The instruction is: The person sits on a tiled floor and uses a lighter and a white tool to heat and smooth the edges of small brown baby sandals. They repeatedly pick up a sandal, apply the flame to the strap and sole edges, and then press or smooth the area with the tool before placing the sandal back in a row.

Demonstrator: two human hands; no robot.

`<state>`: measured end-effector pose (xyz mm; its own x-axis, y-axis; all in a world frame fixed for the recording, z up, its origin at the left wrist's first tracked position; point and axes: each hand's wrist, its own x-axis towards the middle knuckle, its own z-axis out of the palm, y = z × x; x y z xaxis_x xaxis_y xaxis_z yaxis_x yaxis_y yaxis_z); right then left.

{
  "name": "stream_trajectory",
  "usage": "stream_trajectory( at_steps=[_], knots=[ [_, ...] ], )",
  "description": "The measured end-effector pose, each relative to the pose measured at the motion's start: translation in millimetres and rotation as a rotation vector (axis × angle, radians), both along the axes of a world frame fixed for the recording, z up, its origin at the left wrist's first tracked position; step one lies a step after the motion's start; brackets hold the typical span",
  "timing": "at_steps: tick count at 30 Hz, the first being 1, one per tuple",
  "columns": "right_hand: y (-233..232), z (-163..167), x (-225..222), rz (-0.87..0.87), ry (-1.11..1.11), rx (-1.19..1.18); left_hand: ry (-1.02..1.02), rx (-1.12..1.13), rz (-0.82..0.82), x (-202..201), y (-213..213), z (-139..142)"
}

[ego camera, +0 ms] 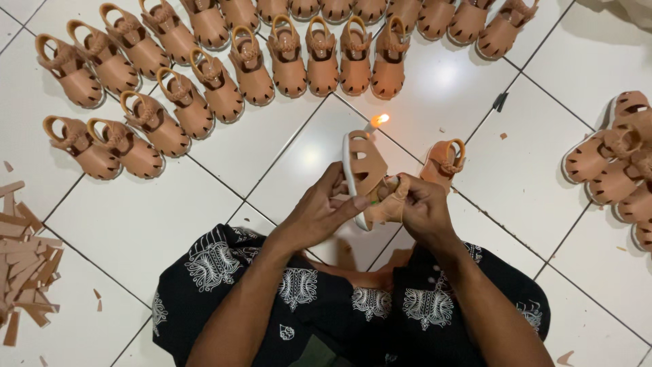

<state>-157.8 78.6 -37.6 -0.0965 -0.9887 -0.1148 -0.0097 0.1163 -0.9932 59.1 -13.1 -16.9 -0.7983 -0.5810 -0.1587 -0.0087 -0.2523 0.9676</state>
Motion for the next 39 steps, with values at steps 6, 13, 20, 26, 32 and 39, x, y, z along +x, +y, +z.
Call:
stream_trajectory(
  at_steps=[6,13,20,26,32,39],
  knots=[
    [-3,9,8,0.052,0.076,0.029,-0.074,-0.057,0.126,-1,1,1],
    [-6,16,10,-0.004,0.11,0.006,-0.01,0.036,0.104,-7,-3,7],
    [-5,11,5,0.005,0.356,-0.234,0.05,0.061,0.021,-5,1,2],
    [-6,24,2,0.053,0.347,-0.144,0.113,0.115,0.098,2,-9,3],
    [-17,39,-6,-0.131,0.1,-0.129,0.007,-0.032,0.22,-2,-3,1],
    [-10,32,-2,-0.135,0.002,0.099,0.03,-0.095,0.145,-11,2,5]
  ],
)
